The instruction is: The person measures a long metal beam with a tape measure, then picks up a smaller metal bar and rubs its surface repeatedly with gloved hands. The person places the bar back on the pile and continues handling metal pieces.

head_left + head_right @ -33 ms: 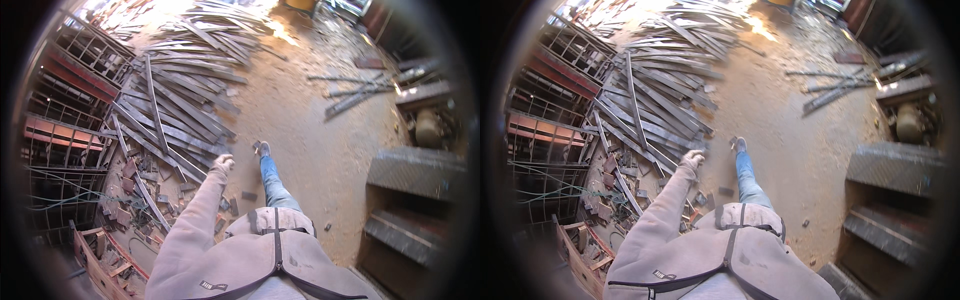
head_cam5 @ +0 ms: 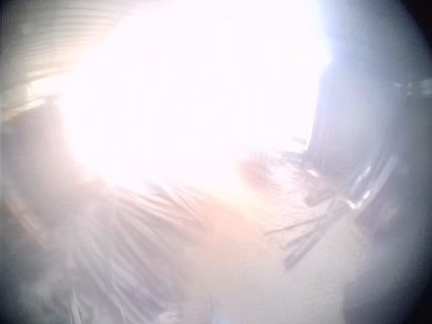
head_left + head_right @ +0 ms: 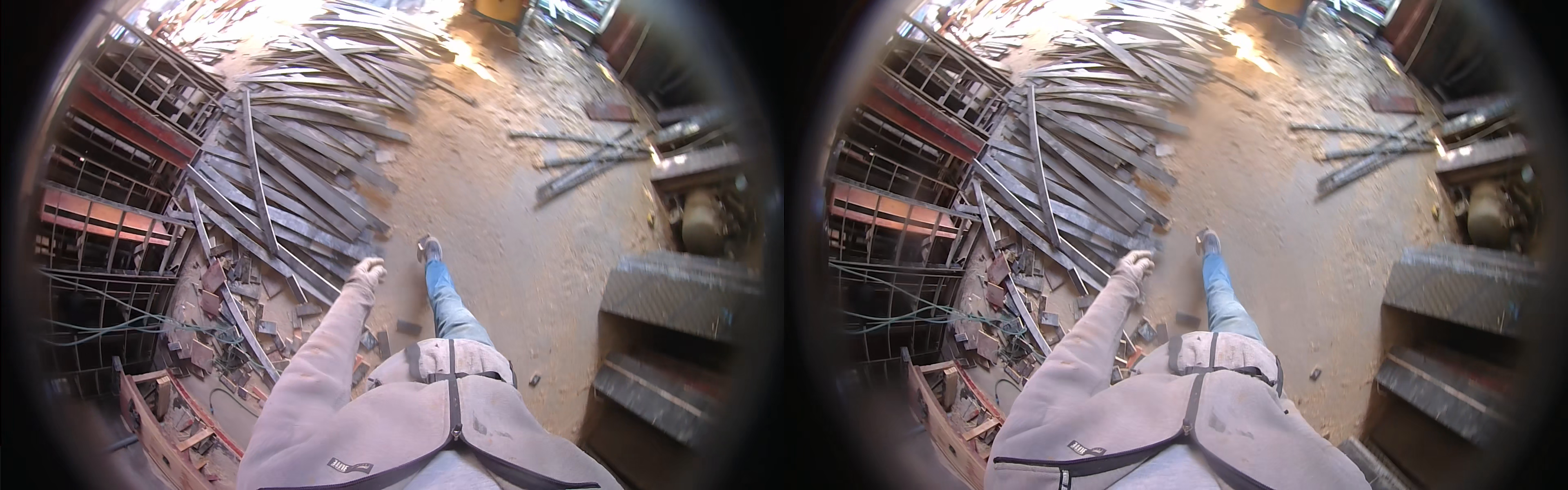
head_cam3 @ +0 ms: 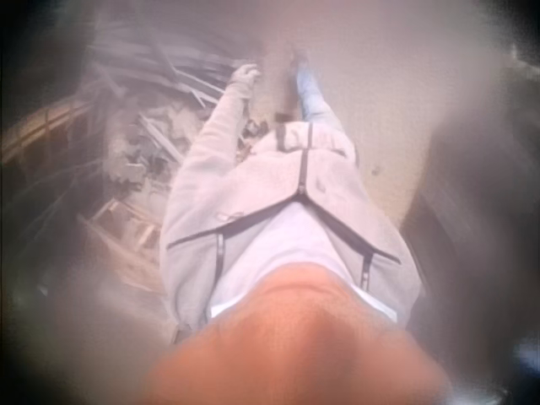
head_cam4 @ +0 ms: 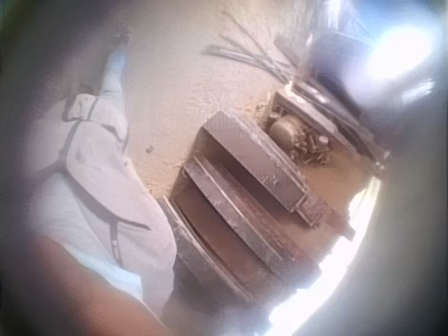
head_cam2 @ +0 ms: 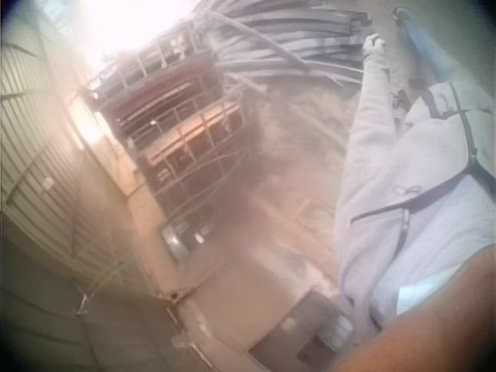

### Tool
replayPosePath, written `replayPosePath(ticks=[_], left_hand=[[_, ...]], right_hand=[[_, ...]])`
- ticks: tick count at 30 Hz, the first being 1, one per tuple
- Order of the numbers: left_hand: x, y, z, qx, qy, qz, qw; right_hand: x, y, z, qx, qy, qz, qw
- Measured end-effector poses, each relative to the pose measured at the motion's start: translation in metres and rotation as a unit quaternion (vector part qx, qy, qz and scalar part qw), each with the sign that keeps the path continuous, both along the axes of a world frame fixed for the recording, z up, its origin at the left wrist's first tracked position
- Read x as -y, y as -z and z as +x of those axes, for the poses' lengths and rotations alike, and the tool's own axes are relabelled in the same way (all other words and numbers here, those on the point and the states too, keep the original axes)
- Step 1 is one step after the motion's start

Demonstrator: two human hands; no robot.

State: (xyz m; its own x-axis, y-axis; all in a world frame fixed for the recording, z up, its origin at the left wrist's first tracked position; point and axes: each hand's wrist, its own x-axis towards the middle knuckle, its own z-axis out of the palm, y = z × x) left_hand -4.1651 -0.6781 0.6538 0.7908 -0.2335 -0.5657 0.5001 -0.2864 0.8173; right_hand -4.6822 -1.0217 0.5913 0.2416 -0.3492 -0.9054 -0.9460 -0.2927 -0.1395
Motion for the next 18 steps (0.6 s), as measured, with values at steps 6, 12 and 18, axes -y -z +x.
replayPosePath(ticks=[6, 12, 18], left_hand=[[-0.044, 0.039, 0.065, -0.141, -0.188, 0.021, 0.972], [-0.044, 0.047, 0.084, -0.308, -0.247, 0.093, 0.914], [0.014, 0.092, 0.261, -0.329, -0.236, 0.052, 0.913]], right_hand=[[0.137, -0.012, 0.311, 0.036, -0.01, -0.026, 0.999], [0.248, -0.079, 0.693, 0.368, 0.07, -0.021, 0.927], [0.245, -0.124, 1.031, 0.48, -0.061, -0.035, 0.874]])
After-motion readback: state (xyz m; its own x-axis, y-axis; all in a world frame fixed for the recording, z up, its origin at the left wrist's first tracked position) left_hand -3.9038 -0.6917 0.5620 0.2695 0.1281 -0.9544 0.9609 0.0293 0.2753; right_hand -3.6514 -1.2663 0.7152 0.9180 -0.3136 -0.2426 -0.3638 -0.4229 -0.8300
